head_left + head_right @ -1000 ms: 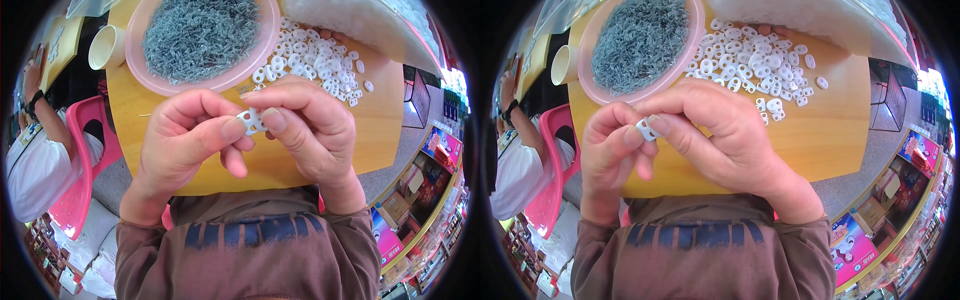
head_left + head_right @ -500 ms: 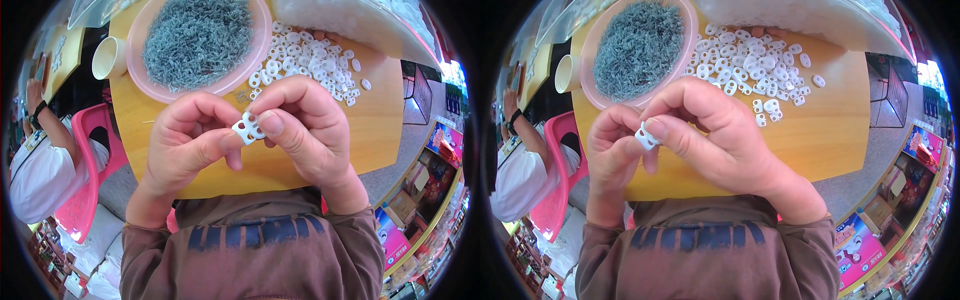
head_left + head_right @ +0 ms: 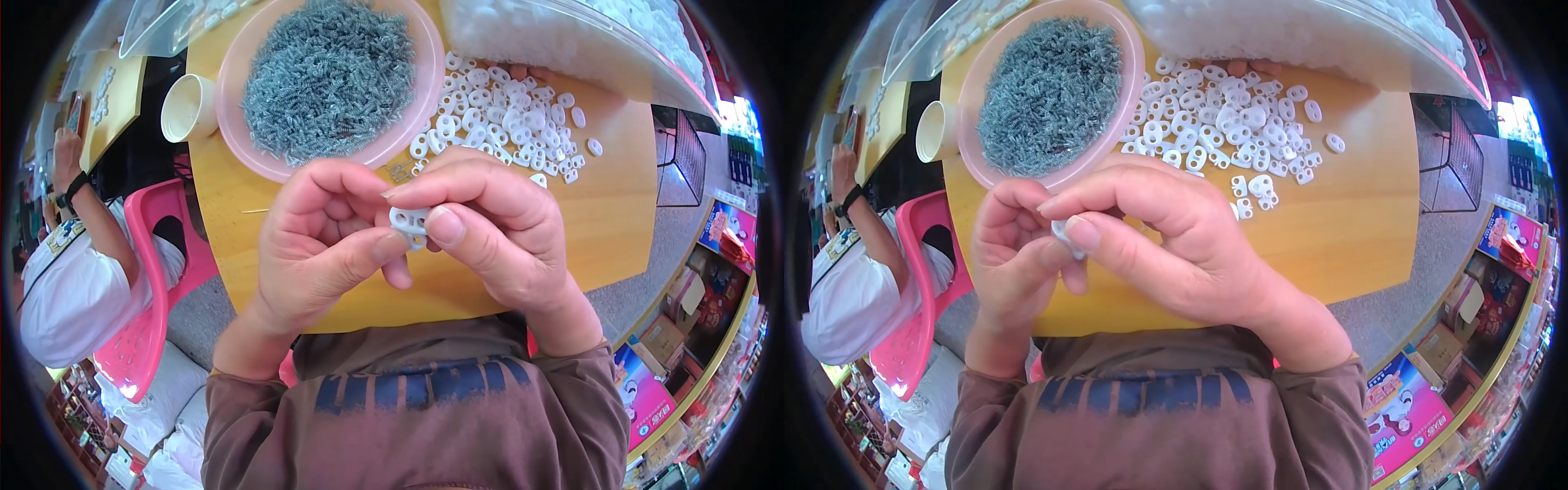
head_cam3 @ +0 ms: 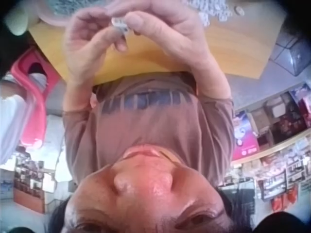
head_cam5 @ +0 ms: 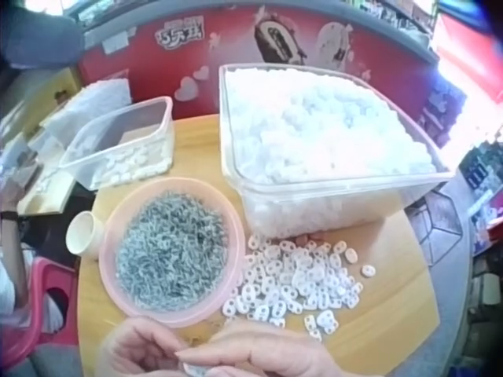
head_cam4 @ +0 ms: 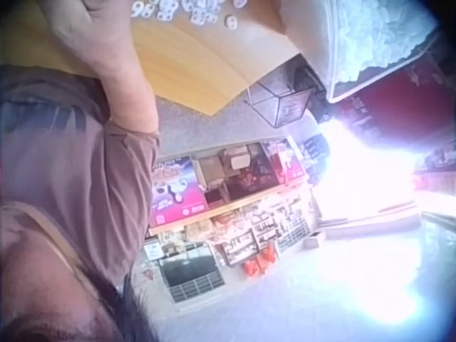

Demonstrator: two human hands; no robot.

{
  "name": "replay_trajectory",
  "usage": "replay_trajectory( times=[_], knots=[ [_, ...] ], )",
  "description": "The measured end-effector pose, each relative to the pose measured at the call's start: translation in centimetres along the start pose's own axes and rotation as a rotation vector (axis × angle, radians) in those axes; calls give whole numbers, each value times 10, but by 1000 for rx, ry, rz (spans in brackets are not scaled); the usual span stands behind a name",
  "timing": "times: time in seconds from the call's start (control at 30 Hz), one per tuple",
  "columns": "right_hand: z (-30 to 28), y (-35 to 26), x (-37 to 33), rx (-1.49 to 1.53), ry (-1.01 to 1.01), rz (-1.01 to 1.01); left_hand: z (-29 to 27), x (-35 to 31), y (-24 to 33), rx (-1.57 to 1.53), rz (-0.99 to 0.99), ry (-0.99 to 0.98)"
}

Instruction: Assembling small white plastic components with metal springs and pins at a workbench.

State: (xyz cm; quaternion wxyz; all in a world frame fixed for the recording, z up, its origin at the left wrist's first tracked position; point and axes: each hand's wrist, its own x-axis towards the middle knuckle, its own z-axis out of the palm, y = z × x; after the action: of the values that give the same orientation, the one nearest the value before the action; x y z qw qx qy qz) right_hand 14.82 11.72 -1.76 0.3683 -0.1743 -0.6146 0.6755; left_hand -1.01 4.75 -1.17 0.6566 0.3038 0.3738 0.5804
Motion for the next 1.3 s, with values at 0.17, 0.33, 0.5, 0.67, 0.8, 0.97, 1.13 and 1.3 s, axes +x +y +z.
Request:
replay_trajectory(
  times=[0.17,0.33,0.5,0.67,0.8,0.97,1.13,1.3],
  knots=[
    [2,-1,1,20,31,28,2,0,1,23,-2,21],
    [2,-1,2,-67,33,-11,0,-2,1,63,10,30],
    [0,0,3,-173,10,-77,4,-5,1,89,56,78],
    [-4,0,4,-168,-45,-97,8,-9,0,84,63,86],
    [-1,-5,5,-147,-75,-50,7,-11,-1,84,94,91],
    [-3,-1,5,-213,-76,-119,5,-10,0,65,82,19],
    [-4,-2,5,-133,-46,-71,1,-9,1,122,120,-44],
    [-6,-3,5,-145,-75,-90,3,-9,2,83,119,-47]
  ],
)
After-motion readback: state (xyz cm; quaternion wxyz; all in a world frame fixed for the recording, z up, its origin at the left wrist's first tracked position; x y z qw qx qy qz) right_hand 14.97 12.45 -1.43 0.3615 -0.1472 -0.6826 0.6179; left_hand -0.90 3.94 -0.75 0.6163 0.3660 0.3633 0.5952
